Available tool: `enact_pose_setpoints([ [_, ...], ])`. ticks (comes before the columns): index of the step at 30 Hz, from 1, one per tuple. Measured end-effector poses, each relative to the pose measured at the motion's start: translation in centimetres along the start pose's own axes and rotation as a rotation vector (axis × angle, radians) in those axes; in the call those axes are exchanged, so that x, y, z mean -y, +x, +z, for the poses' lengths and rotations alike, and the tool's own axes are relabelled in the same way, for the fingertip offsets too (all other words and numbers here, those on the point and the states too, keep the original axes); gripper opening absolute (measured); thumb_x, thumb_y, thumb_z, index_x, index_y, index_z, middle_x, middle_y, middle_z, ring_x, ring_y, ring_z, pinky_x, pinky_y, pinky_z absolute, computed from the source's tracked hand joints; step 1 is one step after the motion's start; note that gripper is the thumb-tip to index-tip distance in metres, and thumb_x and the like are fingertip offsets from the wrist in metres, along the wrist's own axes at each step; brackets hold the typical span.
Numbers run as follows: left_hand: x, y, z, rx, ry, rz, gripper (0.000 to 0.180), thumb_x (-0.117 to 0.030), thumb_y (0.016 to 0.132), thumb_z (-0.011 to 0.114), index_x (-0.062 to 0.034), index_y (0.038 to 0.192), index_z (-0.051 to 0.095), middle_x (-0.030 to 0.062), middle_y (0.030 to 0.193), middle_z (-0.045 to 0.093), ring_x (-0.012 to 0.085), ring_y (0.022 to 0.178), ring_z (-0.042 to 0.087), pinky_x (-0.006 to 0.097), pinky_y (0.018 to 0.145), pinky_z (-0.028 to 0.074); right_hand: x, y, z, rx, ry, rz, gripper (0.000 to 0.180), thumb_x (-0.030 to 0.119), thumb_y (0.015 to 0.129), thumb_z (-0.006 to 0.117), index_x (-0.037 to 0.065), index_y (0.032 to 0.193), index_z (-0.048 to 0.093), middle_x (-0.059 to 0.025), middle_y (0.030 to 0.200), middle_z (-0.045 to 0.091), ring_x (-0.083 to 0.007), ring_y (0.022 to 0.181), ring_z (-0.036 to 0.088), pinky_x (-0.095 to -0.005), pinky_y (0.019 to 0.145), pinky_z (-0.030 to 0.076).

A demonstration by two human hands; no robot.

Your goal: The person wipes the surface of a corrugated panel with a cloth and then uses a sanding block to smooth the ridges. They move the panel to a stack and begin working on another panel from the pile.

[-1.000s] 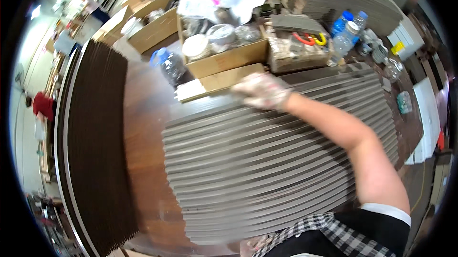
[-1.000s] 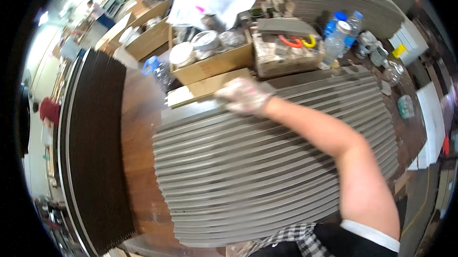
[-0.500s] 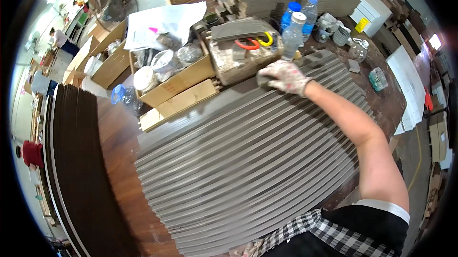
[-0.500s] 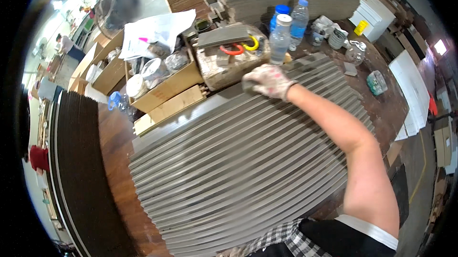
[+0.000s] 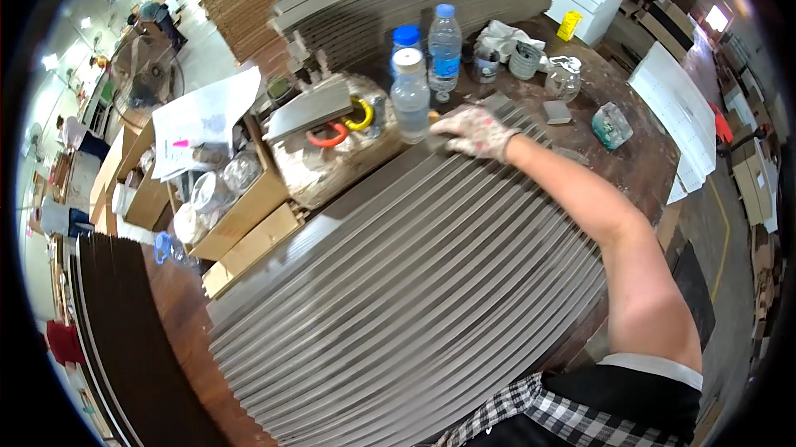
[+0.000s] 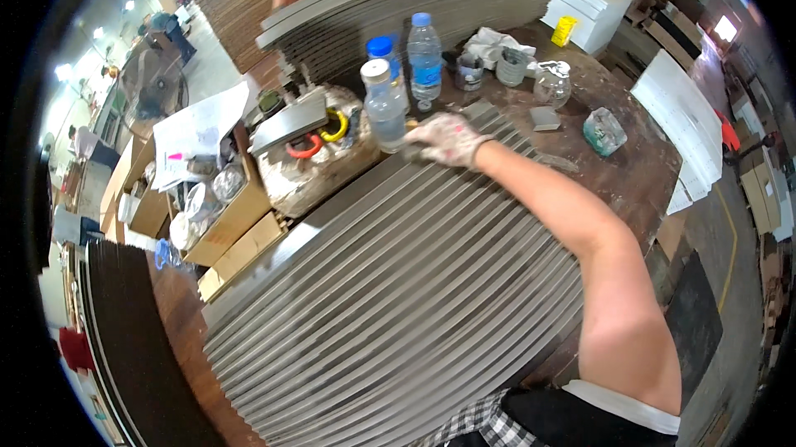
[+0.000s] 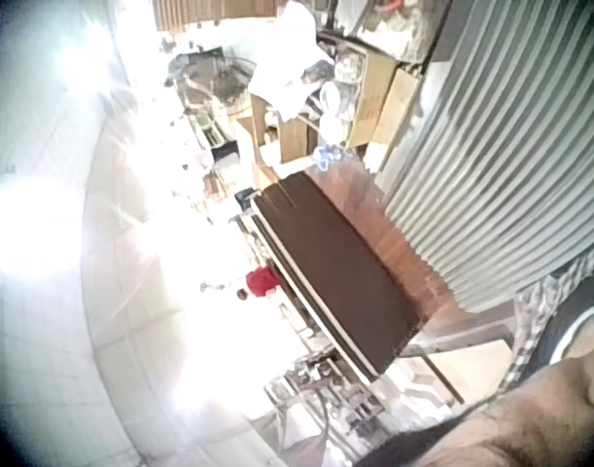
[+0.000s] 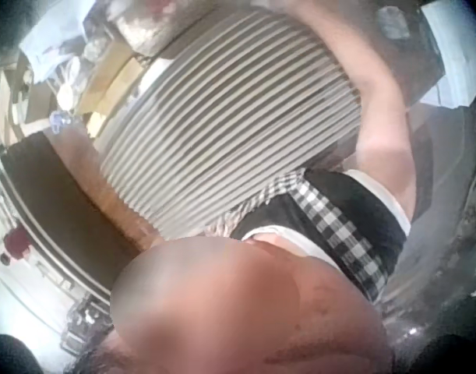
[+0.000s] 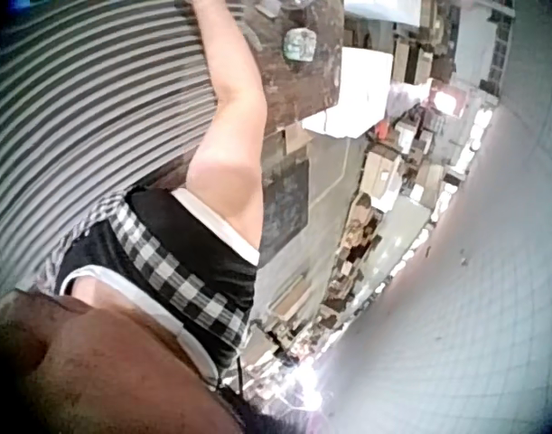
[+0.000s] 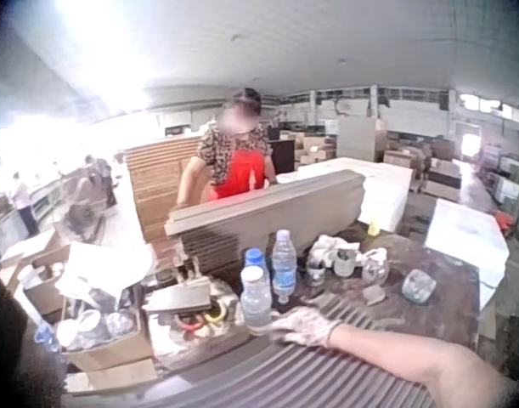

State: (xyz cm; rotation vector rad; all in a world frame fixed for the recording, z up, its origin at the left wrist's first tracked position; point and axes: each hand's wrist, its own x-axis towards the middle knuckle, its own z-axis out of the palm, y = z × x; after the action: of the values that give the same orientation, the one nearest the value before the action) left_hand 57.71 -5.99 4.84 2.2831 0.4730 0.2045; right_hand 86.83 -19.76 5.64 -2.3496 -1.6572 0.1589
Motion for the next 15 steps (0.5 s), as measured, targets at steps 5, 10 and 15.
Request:
enact_pose_setpoints([
  [5, -1.0, 7.5, 3.2, -0.014, 0.159, -0.042, 0.056, -0.044, 0.101, 0.035, 0.0010, 0.133, 0.046, 0.0197, 0.131, 0.053, 0.0294, 0.116, 0.054, 0.045, 0.100, 0.042, -0.6, 1.3, 2.5, -0.091, 0.149, -0.206, 0.040, 0.020, 0.079, 0.066, 0.013, 0.118, 0.062, -0.0128, 0.112, 0.064, -0.0313, 0.107, 0.060, -0.0406, 0.095, 0.045],
  [10, -2.4, 10.4, 5.1, -0.008, 0.200, -0.058, 0.056, -0.044, 0.101, 0.035, 0.0007, 0.133, 0.045, 0.0195, 0.131, 0.053, 0.0294, 0.116, 0.054, 0.045, 0.100, 0.042, -12.1, -3.7, -1.8, -0.149, -0.052, 0.036, 0.033, 0.027, 0.080, 0.066, 0.022, 0.113, 0.063, -0.0094, 0.106, 0.067, -0.0302, 0.103, 0.061, -0.0403, 0.092, 0.047],
  [15, -2.7, 10.6, 4.4, -0.024, 0.156, -0.030, 0.056, -0.044, 0.101, 0.035, 0.0005, 0.133, 0.045, 0.0193, 0.131, 0.053, 0.0295, 0.116, 0.054, 0.045, 0.100, 0.042, -15.3, -5.4, -5.2, -0.046, -0.408, 0.452, 0.036, 0.018, 0.080, 0.065, 0.015, 0.116, 0.063, -0.0120, 0.110, 0.065, -0.0337, 0.106, 0.058, -0.0425, 0.093, 0.046],
])
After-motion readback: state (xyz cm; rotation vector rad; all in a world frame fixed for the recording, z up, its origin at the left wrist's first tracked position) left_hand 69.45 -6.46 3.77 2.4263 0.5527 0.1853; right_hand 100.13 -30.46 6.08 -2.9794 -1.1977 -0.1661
